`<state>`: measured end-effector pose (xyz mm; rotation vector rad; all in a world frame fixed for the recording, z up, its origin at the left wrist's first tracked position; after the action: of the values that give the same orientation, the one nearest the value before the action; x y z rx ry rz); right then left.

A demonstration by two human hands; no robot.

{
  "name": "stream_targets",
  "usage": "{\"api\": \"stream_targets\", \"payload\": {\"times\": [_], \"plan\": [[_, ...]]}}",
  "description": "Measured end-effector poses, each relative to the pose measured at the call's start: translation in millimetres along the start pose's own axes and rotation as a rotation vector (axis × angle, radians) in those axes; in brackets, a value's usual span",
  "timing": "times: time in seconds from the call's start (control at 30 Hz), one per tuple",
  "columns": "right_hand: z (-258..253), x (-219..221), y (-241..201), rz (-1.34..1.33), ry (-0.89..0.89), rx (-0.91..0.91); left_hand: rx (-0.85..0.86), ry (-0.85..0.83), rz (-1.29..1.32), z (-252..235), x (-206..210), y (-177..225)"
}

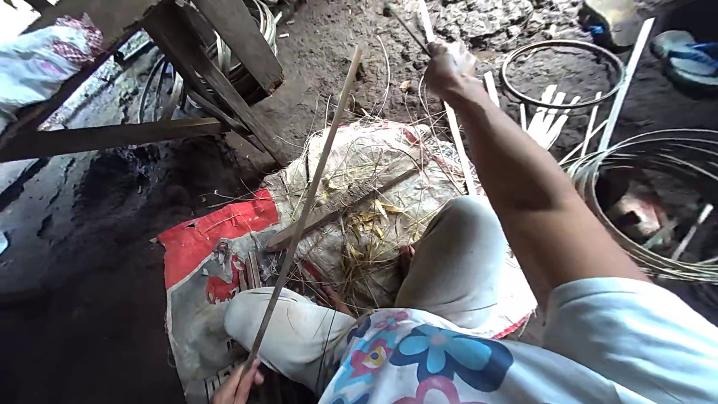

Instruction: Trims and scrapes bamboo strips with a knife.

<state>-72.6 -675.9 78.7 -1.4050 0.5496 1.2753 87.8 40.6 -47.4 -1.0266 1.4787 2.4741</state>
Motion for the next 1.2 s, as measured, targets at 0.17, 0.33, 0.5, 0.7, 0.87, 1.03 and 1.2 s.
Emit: {"api": "stream_targets", "payload": {"times": [0.17, 0.33, 0.5, 0.7, 0.87, 1.03, 1.2], "plan": [[77.2, 53.9, -64.3, -0.254, 0.000, -0.251, 0.104, 0.129, 0.147, -132.0, 35.4, 97.4], [203.8, 168.5, -98.7, -0.308, 0.021, -0.477, 0.104, 0.084, 0.475, -231.5, 58.1, 186.1], [226.8, 178.3, -115.7, -0.241, 0.288, -0.645, 0.116, 0.068, 0.483, -248.2, 67.8, 218.0], [166.4, 130.8, -103.7, -0.279, 0.194, -0.435, 0.163, 0.011, 0.507, -211.0, 84.8, 212.2], [103.0, 107.1, -97.9, -0.273, 0.047, -0.222, 0.104, -0.035, 0.552, -163.1, 94.0, 176.3], [84.3, 103.9, -75.6, -0.275, 0.058, -0.135, 0.043, -0.123, 0.567, -104.8, 114.6, 120.8], [140.9, 118.3, -80.5, -0.433, 0.105, -0.369, 0.153, -0.258, 0.433, -161.1, 115.7, 138.6]]}}
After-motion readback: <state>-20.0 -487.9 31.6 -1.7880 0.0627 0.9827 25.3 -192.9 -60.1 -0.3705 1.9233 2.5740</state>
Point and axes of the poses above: each hand's wrist, its own z-axis away from the middle knuckle, its own x-axis out of the palm, y = z × x, the point moved 8 cm from there along -z, towards the middle knuckle, and after that the axes turned 9 degrees about -y, right-handed, at the moved point
